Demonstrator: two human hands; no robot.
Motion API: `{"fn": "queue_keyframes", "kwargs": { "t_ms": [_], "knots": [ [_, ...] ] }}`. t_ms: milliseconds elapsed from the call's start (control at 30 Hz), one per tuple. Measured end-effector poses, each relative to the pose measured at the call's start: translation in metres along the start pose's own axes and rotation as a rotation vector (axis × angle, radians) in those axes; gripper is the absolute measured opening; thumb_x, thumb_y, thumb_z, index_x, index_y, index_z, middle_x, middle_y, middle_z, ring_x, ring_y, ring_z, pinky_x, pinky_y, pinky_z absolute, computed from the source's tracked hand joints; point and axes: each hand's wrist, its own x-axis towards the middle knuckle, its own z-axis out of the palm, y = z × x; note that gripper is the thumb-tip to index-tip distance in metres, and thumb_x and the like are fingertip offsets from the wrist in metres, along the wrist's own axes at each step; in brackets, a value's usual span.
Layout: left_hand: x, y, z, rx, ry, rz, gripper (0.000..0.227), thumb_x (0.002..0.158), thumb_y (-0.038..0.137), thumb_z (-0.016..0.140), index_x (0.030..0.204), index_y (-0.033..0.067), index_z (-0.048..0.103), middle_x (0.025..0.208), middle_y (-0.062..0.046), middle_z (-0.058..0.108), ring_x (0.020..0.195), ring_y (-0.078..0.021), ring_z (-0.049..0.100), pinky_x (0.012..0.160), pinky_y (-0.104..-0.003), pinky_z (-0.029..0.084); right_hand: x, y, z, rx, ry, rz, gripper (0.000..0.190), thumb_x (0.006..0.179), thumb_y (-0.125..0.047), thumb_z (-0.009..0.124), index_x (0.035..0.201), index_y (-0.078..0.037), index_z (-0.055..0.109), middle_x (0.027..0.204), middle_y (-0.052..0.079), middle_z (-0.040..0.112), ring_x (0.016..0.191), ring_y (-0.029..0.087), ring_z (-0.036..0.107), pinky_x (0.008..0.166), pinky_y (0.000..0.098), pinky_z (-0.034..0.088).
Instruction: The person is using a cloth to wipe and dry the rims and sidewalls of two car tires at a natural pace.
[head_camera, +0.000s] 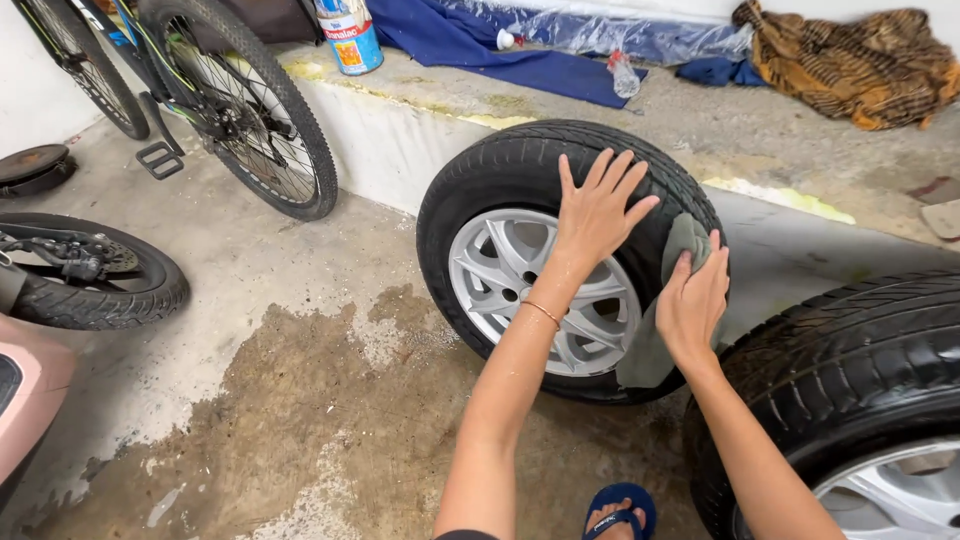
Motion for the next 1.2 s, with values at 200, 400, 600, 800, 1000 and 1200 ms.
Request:
{"fn": "queue_keyframes", "kwargs": {
  "t_ms": [200,400,600,800,1000,1200],
  "knots": [
    [-0.007,-0.064,-0.008,0.068,0.009,-0.081,0.052,0.103,0.062,0.046,0.143,0.0303,0.055,0.148,0.002,0.057,0.144,-0.0236,0.048,0.114,-0.079,0.029,0.006,-0.033,0.034,0.0,-0.042,-0.232,0.053,0.118,-0.019,0.036,0.164,0.0,0.019,0.164,0.032,0.024,0.152,0.051,0.013,0.118,0.0695,0.01],
    [0.01,-0.115,-0.07,-0.08,-0.427,-0.258,0.058,0.109,0.053,0.026,0.158,0.0248,0.037,0.167,0.003,0.029,0.157,-0.0229,0.014,0.121,-0.073,0.012,0.022,-0.071,0.069,-0.128,-0.113,-0.327,0.02,0.113,-0.024,0.04,0.113,-0.007,0.051,0.167,0.026,0.025,0.153,0.05,0.016,0.119,0.0703,0.01],
    [0.025,-0.143,-0.047,-0.2,-0.506,-0.369,0.06,0.109,0.052,0.023,0.163,0.0255,0.027,0.172,0.001,0.011,0.159,-0.0271,0.001,0.121,-0.072,0.007,0.053,-0.062,0.106,-0.276,-0.022,-0.465,0.025,0.114,-0.027,0.045,0.121,-0.003,0.053,0.163,0.027,0.032,0.149,0.053,0.024,0.112,0.0766,0.022],
    [0.038,-0.135,-0.057,-0.199,-0.56,-0.452,0.063,0.108,0.051,0.017,0.165,0.0245,0.023,0.172,0.0,0.003,0.158,-0.0272,-0.005,0.121,-0.07,0.004,0.06,-0.058,0.106,-0.335,-0.051,-0.508,0.026,0.112,-0.025,0.047,0.13,-0.007,0.053,0.164,0.025,0.029,0.148,0.054,0.026,0.108,0.0756,0.029],
    [0.021,-0.108,-0.031,0.15,-0.392,-0.396,0.061,0.113,0.045,0.035,0.165,0.0149,0.021,0.171,-0.011,0.009,0.158,-0.0346,0.006,0.113,-0.078,0.021,0.077,-0.095,0.041,-0.005,-0.552,-0.021,0.071,0.109,-0.043,0.03,0.164,-0.007,0.001,0.172,0.013,0.015,0.159,0.03,0.008,0.117,0.0539,0.029],
    [0.042,-0.009,-0.07,0.064,-0.304,-0.238,0.068,0.115,0.049,0.034,0.166,0.0096,0.013,0.173,-0.012,0.004,0.16,-0.0331,0.004,0.116,-0.076,0.021,0.062,-0.082,-0.058,0.259,-0.23,-0.014,0.029,0.112,-0.042,0.033,0.101,-0.015,0.034,0.077,0.002,0.041,0.063,0.022,0.045,0.063,0.0399,0.032]
  ]
}}
